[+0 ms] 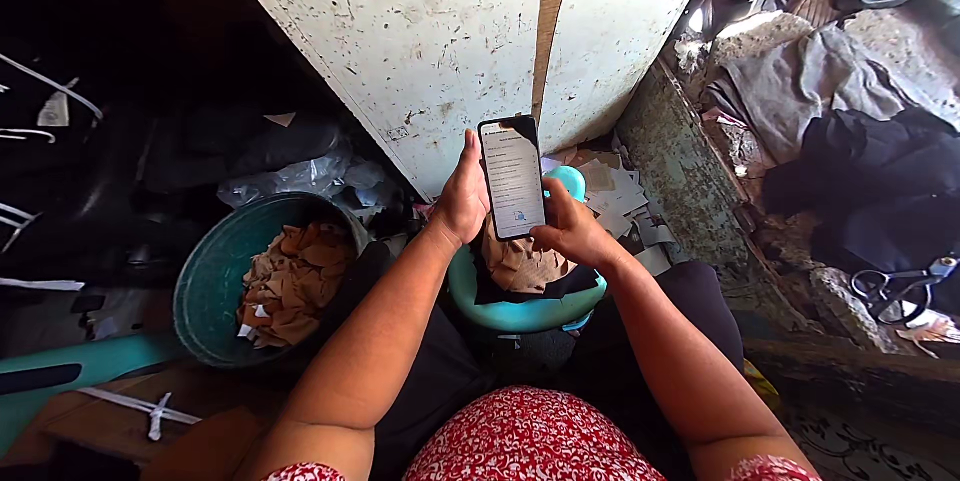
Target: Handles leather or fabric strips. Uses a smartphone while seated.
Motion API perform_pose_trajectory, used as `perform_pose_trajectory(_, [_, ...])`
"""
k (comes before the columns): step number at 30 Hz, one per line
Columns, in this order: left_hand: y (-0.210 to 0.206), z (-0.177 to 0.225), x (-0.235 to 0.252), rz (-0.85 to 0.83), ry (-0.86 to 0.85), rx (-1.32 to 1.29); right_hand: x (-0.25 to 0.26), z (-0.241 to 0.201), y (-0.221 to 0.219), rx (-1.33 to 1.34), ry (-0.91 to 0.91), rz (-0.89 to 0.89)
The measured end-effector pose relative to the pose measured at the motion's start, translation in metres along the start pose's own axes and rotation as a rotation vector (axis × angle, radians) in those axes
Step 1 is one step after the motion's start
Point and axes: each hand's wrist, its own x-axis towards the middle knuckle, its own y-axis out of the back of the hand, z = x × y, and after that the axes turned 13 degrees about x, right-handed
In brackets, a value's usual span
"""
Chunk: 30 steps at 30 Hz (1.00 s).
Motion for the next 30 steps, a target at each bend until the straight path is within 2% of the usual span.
perform_pose_trajectory(18, [0.001, -0.001, 0.0, 0.003, 0.024, 0.007, 0.0, 0.001, 0.001, 0.036, 0.007, -0.014])
perform_pose_trajectory(20, [0.001, -0.002, 0.0, 0.001, 0.024, 0.009, 0.0, 0.003, 0.002, 0.015, 0.069, 0.019])
perform_pose_trajectory(25, [-0.004, -0.003, -0.003, -0.018, 0.012, 0.053, 0.0, 0.003, 0.005, -0.163, 0.351, 0.253])
perform_pose_trajectory(30, [-0.011, -0.006, -0.006, -0.034, 0.018, 0.06, -0.001, 0.001, 0.006, -0.308, 0.391, 0.324])
